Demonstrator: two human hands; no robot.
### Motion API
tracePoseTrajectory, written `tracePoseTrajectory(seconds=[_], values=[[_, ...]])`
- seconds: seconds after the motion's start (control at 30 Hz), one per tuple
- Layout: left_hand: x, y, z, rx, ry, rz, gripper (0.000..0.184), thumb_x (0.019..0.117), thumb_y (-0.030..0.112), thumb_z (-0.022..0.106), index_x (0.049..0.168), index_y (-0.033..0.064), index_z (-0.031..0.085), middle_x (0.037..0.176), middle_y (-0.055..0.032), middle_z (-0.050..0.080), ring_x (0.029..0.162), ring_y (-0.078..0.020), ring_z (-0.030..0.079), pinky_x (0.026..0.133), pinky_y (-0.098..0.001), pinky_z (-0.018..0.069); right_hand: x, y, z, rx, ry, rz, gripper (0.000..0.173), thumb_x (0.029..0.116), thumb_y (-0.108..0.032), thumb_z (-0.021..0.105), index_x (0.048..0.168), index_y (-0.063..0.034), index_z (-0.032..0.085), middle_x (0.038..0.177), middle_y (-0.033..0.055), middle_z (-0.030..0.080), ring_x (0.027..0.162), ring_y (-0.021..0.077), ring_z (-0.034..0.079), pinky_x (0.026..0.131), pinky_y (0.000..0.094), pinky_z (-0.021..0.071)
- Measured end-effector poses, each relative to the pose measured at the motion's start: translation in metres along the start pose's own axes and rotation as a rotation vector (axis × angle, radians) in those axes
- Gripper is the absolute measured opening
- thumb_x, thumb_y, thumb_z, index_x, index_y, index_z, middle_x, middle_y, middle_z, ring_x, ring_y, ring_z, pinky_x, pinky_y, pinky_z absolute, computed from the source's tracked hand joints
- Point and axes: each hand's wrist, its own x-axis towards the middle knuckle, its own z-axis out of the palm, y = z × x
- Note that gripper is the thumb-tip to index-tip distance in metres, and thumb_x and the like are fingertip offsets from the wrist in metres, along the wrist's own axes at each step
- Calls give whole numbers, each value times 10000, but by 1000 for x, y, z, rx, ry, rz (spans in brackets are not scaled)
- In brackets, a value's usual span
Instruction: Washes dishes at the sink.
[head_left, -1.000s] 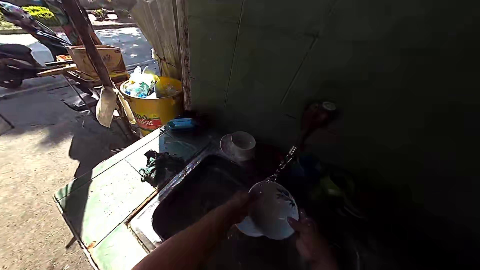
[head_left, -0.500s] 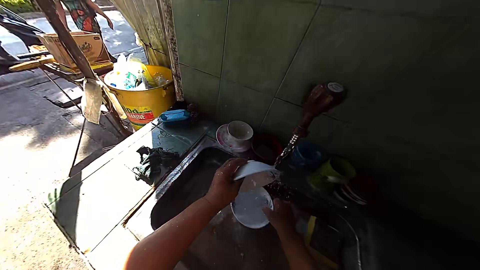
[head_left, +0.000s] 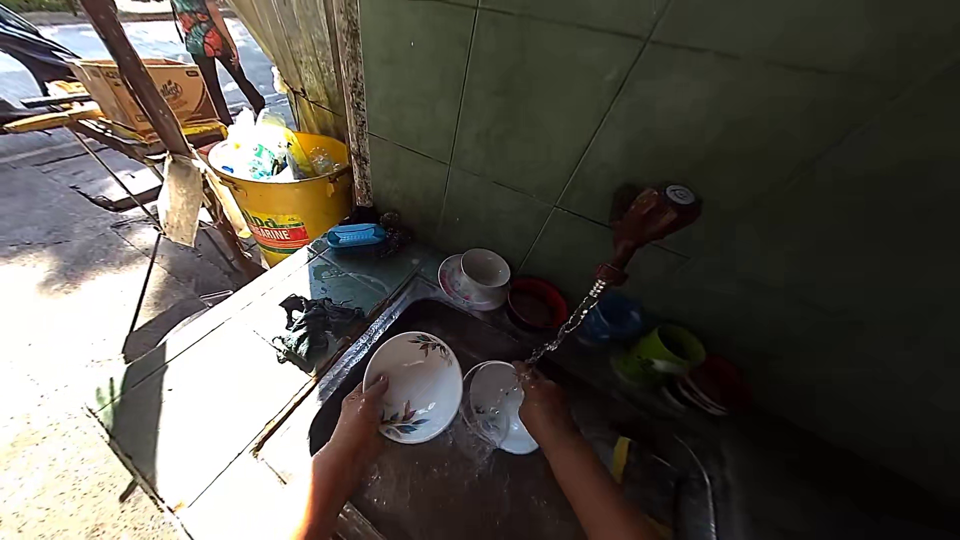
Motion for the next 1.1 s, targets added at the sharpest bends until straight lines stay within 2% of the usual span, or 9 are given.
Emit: tracePoseTrajectory(seconds=[0.07, 0.17, 0.23, 0.33, 0.5, 0.6, 0.77, 0.93, 1.1], values=[[0, -6, -1, -61, -13, -77, 309, 1087, 173, 475, 1328, -17, 513, 1087, -193, 686, 951, -263, 716, 820, -423, 609, -2, 3, 10, 60, 256, -176, 518, 874, 193, 510, 1358, 49, 621, 1419, 268, 585, 1345, 454, 540, 1136, 565, 408], [-1, -19, -2, -132, -111, -151, 345, 1099, 217, 453, 1357, -9, 491, 1131, -198, 685, 1008, -275, 710, 871, -442, 602, 3, 16, 19, 114, 777, -481, 330, 843, 136, 554, 1048, 9, 778, 1144, 188, 753, 1119, 419, 705, 1003, 676, 475], [-7, -24, 1, -155, -164, -192, 347, 1102, 234, 448, 1363, 9, 484, 1128, -176, 689, 1011, -260, 710, 874, -433, 603, 2, 21, 11, 164, 940, -604, 280, 921, 38, 517, 977, -26, 783, 1089, 141, 774, 1108, 334, 723, 1046, 566, 496], [-14, -30, 9, -179, -225, -236, 329, 1100, 228, 453, 1349, 16, 487, 1105, -172, 699, 992, -263, 720, 867, -434, 611, -6, 25, -3, 266, 1003, -674, 265, 980, 1, 504, 1010, -5, 767, 1083, 165, 769, 1137, 275, 716, 1098, 443, 493], [-22, -38, 18, -193, -335, -273, 303, 1102, 226, 446, 1304, 11, 519, 1063, -167, 716, 970, -261, 729, 868, -434, 614, -32, 32, -16, 519, 1032, -453, 243, 992, 17, 530, 1124, 113, 711, 1155, 234, 731, 1147, 231, 710, 1013, 323, 556], [-31, -34, 22, -186, -404, -286, 280, 1105, 222, 430, 1262, 19, 542, 1036, -150, 731, 954, -248, 737, 857, -426, 621, -39, 38, -6, 821, 951, -144, 253, 959, 57, 530, 1168, 152, 635, 1100, 184, 711, 1041, 97, 689, 937, 228, 553], [-41, -30, 28, -162, -480, -308, 296, 1110, 238, 409, 1297, 36, 520, 1081, -145, 725, 1003, -246, 727, 894, -430, 608, -38, 32, 31, 1207, 599, 364, 260, 926, 133, 555, 1185, 128, 581, 1022, 198, 650, 886, 184, 658, 795, 330, 569], [-36, -32, 29, -153, -343, -250, 305, 1101, 239, 445, 1295, 17, 524, 1062, -159, 717, 980, -256, 727, 867, -436, 612, -42, 10, 39, 1292, 316, 505, 287, 960, 95, 568, 1247, 99, 556, 1053, 223, 631, 846, 238, 663, 695, 370, 583], [-33, -32, 15, -191, -292, -248, 303, 1112, 255, 405, 1279, 35, 529, 1038, -140, 720, 954, -234, 732, 840, -412, 621, -56, 33, 37, 1403, 306, 498, 254, 959, 101, 535, 1211, 89, 562, 1006, 185, 654, 822, 207, 683, 691, 345, 599]])
